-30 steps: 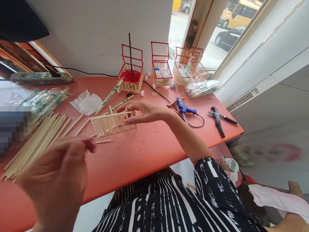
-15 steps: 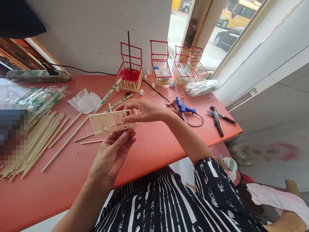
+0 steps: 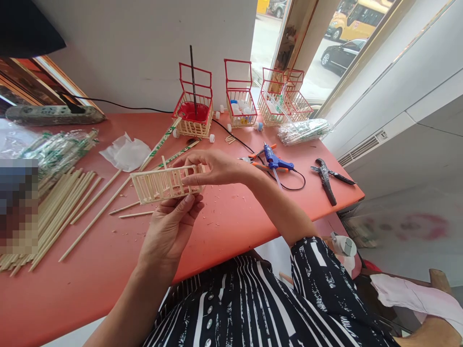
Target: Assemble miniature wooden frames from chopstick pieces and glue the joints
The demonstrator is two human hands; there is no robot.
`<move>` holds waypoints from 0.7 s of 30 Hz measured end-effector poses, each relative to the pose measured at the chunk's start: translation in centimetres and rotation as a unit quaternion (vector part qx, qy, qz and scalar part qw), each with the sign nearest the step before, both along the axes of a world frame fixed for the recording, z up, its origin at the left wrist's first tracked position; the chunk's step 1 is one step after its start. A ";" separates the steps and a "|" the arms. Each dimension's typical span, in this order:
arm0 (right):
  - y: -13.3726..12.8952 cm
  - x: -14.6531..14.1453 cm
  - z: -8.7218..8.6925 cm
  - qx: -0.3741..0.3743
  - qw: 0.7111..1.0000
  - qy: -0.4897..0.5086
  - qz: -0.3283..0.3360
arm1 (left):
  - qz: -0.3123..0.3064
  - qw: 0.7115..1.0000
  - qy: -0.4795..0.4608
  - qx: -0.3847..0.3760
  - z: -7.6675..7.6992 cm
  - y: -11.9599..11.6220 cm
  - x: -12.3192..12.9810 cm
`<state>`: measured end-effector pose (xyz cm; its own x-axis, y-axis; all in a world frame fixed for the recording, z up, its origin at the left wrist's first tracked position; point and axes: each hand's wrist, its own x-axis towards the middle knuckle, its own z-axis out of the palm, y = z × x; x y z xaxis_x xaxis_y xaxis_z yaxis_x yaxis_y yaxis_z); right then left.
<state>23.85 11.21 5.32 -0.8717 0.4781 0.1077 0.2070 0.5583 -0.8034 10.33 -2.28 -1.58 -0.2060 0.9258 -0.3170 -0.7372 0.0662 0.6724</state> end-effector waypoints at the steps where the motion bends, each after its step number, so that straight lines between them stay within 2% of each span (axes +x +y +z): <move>1: -0.1 0.0 0.0 -0.003 1.000 -0.002 -0.005 | 0.000 1.000 -0.002 0.000 0.0 0.0 0.0; 5: -0.3 -0.2 0.1 -0.014 1.000 -0.002 -0.025 | 0.001 1.000 -0.004 0.006 0.0 -0.3 0.1; 11: -0.1 -0.1 -0.4 -0.008 1.000 0.013 -0.007 | 0.015 0.999 0.017 0.029 0.3 -0.7 0.1; 21: -0.7 -0.1 -0.7 -0.022 0.999 0.028 -0.024 | 0.011 0.999 0.029 0.033 0.4 -0.9 0.0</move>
<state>23.75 10.55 4.57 -0.8412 0.5237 0.1347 0.1857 0.5137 -0.8376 10.33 -3.21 -1.20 -0.2423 0.9393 -0.2429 -0.6974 0.0054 0.7167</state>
